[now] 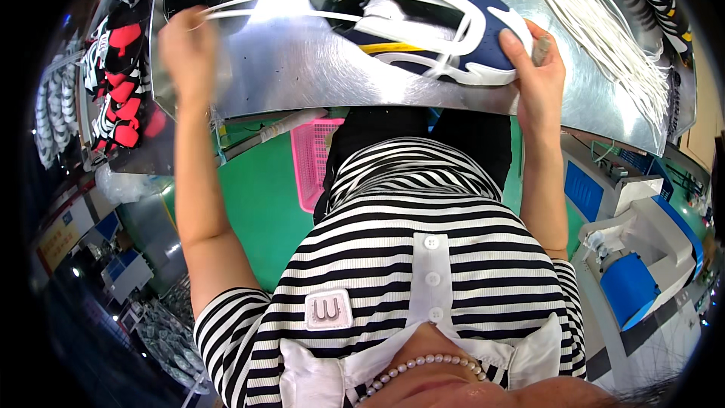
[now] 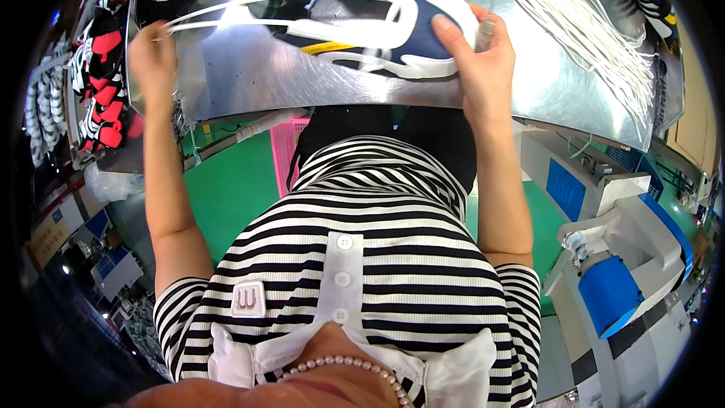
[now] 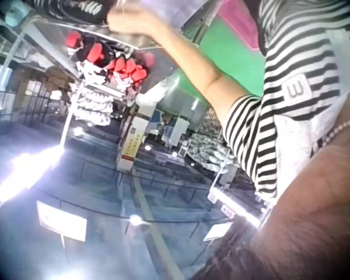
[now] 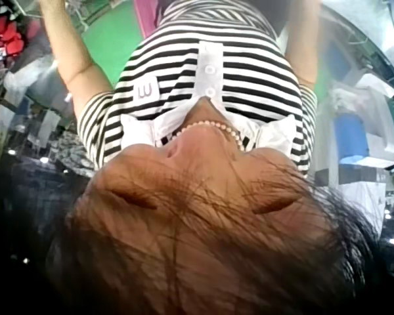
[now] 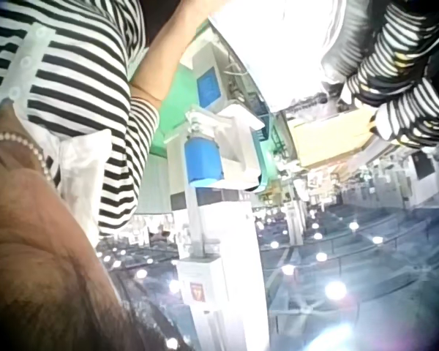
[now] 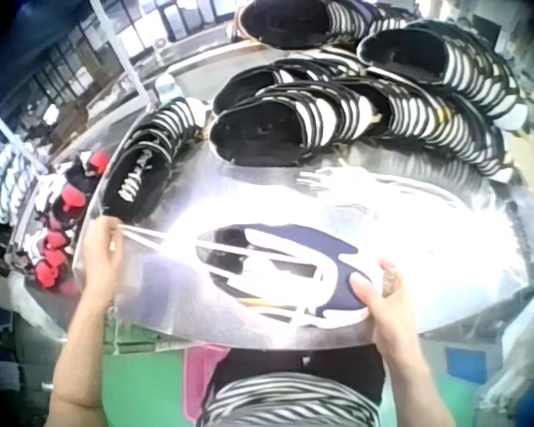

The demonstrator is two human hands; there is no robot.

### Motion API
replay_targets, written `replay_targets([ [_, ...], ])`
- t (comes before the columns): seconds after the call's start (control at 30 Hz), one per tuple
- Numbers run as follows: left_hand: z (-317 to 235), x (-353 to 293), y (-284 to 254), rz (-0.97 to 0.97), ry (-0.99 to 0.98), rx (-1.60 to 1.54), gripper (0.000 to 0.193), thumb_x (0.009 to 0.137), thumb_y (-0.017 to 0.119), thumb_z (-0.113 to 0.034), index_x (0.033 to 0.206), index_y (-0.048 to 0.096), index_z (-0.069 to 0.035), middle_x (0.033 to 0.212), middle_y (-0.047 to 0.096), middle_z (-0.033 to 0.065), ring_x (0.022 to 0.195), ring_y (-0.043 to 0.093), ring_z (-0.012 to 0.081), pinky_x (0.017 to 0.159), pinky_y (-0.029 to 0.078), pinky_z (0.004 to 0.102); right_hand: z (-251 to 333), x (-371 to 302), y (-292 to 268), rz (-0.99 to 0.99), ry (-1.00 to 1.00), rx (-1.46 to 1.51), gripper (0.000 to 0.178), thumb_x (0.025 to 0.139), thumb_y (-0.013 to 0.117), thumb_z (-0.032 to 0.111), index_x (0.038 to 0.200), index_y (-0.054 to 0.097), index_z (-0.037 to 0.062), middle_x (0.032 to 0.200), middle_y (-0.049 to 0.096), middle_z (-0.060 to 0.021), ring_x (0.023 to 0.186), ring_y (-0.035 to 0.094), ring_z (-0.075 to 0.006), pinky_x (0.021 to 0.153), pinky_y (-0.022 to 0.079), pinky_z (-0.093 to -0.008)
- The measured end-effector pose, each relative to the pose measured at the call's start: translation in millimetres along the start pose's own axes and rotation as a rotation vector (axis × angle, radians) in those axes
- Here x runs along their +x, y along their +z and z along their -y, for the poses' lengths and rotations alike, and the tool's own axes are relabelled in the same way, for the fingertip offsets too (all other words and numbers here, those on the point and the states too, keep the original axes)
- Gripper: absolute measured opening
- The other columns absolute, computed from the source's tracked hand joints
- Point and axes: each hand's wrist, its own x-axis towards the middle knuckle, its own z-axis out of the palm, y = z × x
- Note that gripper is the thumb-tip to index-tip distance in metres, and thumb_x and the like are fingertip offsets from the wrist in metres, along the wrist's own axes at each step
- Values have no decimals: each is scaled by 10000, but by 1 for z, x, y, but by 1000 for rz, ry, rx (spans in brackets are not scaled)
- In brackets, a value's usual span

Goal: The person laces several blue and yellow athletic shoes one at a time by threading white laces through the eyelets and pulling them tight.

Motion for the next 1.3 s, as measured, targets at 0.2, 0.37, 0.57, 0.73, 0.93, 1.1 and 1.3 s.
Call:
replay_targets([
  [0.2, -27, -1, -18, 86, -224, -480, 162, 926, 616, -132, 1017, 682, -15, 951, 682, 117, 822, 633, 223, 776, 494, 335, -18, 10, -10, 80, -38, -340, 380, 886, 723, 305, 1093, 630, 0, 971, 696, -86, 871, 660, -174, 760, 510, -310],
  [0.37, -180, 37, -68, 417, 449, -1139, 101, 824, 632, 37, 921, 610, 23, 1253, 600, 219, 1083, 572, 265, 924, 448, 342, -10, 16, -23, -80, -373, -855, 247, 889, 715, 250, 1018, 697, 40, 858, 655, 10, 762, 583, -87, 696, 468, -240],
  [0.57, -175, 45, -42, 188, 236, -782, 64, 824, 687, -1, 878, 653, 5, 1280, 594, 158, 1138, 573, 251, 937, 462, 335, 29, 0, 9, 139, -162, -206, 166, 886, 713, 159, 1009, 717, 48, 869, 583, 38, 716, 515, -50, 668, 428, -207],
  [0.73, -180, 40, -17, 174, 291, -858, 122, 807, 742, -129, 869, 670, -53, 1079, 656, 72, 997, 590, 269, 838, 457, 365, 4, -1, 92, 445, -27, 125, 136, 895, 696, 160, 943, 692, 33, 829, 562, 47, 714, 484, -32, 614, 390, -198],
  [0.93, -120, 9, -15, 550, -15, -547, 236, 917, 649, -194, 1047, 662, 2, 999, 683, 109, 886, 634, 232, 813, 490, 317, -11, 5, 96, 354, 128, 89, 179, 918, 663, 135, 1048, 661, 12, 793, 631, 8, 516, 344, 12, 452, 240, -167],
  [1.1, -131, 9, 14, 1381, -896, -1128, 691, 853, 585, -693, 940, 695, -16, 840, 661, 84, 758, 607, 161, 696, 483, 272, -28, 11, 101, 314, -28, -70, 357, 865, 701, 111, 1182, 595, -16, 866, 701, -55, 761, 634, -99, 692, 512, -258],
  [1.3, -165, -11, 6, 922, -803, -1289, 337, 928, 665, -363, 979, 684, -30, 833, 676, 36, 641, 590, 91, 567, 454, 237, -14, 0, 97, 312, -144, -468, 489, 798, 749, 149, 1228, 558, 18, 931, 725, -179, 786, 705, -238, 706, 539, -325],
])
